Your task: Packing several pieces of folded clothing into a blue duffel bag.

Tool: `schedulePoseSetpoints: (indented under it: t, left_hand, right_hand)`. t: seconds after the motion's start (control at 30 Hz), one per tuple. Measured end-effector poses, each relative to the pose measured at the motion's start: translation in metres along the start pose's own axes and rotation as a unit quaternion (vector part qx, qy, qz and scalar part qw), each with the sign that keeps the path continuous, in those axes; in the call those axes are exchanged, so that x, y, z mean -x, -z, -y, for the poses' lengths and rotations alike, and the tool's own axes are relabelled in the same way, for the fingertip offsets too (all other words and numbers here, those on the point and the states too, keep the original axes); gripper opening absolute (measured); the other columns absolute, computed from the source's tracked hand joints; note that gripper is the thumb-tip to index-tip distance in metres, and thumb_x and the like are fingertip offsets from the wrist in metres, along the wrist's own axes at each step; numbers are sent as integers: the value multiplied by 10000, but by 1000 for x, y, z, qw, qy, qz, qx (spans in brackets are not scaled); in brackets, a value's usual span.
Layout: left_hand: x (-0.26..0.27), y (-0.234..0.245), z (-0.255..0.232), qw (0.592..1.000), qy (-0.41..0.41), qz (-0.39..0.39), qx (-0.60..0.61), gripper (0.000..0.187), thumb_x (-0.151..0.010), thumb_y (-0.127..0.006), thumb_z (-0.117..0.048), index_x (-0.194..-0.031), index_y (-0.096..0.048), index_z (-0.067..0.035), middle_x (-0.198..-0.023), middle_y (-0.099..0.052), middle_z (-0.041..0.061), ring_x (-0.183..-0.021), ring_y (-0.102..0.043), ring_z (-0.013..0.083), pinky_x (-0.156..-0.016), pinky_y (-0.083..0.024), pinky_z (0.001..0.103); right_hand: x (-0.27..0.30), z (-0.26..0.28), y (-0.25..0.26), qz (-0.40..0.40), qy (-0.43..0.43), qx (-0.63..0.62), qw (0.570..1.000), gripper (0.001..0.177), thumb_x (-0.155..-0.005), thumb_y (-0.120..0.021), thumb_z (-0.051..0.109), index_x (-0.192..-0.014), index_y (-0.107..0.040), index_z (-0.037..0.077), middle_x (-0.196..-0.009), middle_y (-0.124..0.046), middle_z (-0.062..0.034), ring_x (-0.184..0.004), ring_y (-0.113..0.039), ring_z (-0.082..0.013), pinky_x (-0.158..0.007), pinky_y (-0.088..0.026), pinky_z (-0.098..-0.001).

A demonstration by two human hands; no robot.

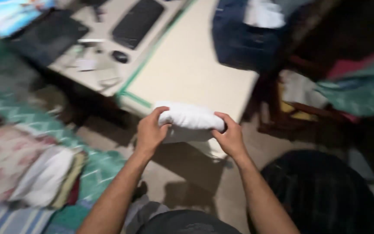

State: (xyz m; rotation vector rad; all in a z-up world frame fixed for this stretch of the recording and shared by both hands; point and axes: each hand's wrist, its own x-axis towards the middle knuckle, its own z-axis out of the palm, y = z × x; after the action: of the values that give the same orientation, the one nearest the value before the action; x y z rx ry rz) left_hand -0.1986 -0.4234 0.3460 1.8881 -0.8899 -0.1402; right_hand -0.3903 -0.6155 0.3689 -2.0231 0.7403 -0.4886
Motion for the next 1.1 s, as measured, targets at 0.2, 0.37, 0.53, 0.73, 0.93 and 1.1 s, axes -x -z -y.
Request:
schedulePoseSetpoints:
  t: [0.2,0.37,0.53,0.73,0.93,1.1]
  left_hand:
    - [-1,-98,-100,996,2,85,20,425,-766,-817,-132,-1164,-669,-129,-955,-735,190,-927,-704,397,-762,-551,463]
    - [-32,-169,-152,981,-3,194,3,311,-777,-831,-173,-1066,-724,-126,-955,-624,139,-850,-670,337,-763,-536,439]
    - [-69,-243,-170,974,-109,192,55,298,-753,-844,-174,-1006,-727,-69,-1044,-564,148,-871,-634,305,-748,-539,409]
    - [-135,-323,-182,930,-82,306,186,282,-863,-791,-225,-1030,-667,-35,-1077,-681,139,-945,-674,214,-805,-559,358]
    - [-209,-371,-209,905,1,408,117,334,-781,-790,-262,-1024,-656,-76,-895,-742,102,-823,-707,184,-757,-570,357]
    - [-253,-408,-239,884,-121,400,211,584,-737,-847,-341,-1219,-651,-75,-1070,-736,90,-969,-723,224,-840,-556,371]
  right_hand:
    - [48,-48,132,-102,18,91,990,321,-796,-761,57,-1112,-707,29,-1043,-672,-117,-980,-679,-274,-851,-533,-366]
    - [63,-99,209,-213,103,120,964,330,-756,-786,48,-1061,-668,5,-1075,-565,-138,-1009,-602,-282,-887,-490,-351]
    - [50,-171,258,-221,18,-17,975,272,-874,-722,106,-1101,-594,28,-1064,-612,-67,-1011,-595,-168,-904,-496,-312]
    - [-11,-213,318,-235,13,-114,965,261,-1010,-644,200,-1199,-544,51,-1094,-619,-17,-1040,-564,-109,-945,-478,-290]
    - [-96,-218,387,-172,51,-127,976,301,-1024,-689,210,-1231,-542,47,-1095,-632,-12,-1027,-580,-94,-930,-494,-272]
    - [-167,-196,429,-86,86,-85,989,312,-988,-739,182,-1215,-575,45,-1049,-653,-6,-973,-604,-93,-873,-516,-263]
